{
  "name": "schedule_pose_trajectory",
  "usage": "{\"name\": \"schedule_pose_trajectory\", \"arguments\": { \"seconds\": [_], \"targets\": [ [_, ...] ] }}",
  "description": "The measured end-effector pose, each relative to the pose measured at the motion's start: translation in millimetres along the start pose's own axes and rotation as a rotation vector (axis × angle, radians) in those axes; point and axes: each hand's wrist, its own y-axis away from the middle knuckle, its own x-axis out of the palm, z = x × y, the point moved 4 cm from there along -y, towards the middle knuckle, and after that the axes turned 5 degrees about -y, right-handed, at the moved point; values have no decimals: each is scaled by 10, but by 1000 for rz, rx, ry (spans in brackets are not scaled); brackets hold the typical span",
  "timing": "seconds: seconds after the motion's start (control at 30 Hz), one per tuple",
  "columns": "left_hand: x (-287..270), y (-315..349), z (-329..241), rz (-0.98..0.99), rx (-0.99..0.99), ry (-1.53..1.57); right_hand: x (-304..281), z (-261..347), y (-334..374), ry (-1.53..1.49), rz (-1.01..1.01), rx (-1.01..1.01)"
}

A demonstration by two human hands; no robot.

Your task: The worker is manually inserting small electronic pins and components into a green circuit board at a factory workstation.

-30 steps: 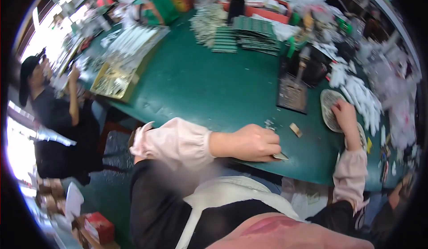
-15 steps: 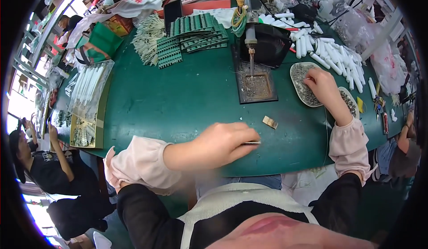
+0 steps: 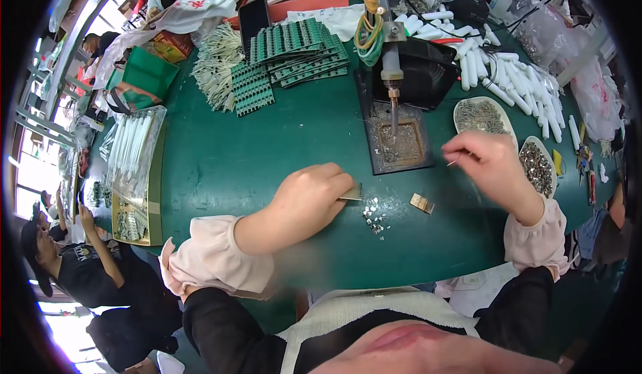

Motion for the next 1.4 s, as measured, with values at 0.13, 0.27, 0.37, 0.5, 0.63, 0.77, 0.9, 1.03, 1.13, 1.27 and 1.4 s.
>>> {"name": "schedule_pose_trajectory", "arguments": {
  "seconds": [0.13,0.27,0.37,0.5,0.63,0.77,0.9,1.03,1.13,1.27,1.4],
  "targets": [
    [-39,-43,-142,-7,146,-75,185,187,-68,-170,117,-13],
    [-94,-117,-401,-105,277,-36,291,230,-120,-373,130,-8],
    [-72,-220,-484,-98,316,-52,368,146,-146,-477,180,87],
    [-11,-241,-541,-228,434,-82,449,50,-104,-552,263,212],
    [132,-196,-480,-405,529,-192,558,-8,-36,-834,435,550],
    [172,-211,-485,-492,554,-313,570,-10,-31,-929,486,588],
    [187,-257,-481,-525,545,-279,548,-15,-48,-892,495,567],
    [147,-270,-502,-498,561,-279,522,-7,-72,-867,524,559],
    [108,-294,-531,-398,531,-186,499,-3,-83,-832,513,573],
    [114,-303,-518,-396,546,-164,499,-4,-78,-824,495,574],
    [134,-277,-502,-441,590,-87,498,-27,-133,-770,600,543]
  ]
}}
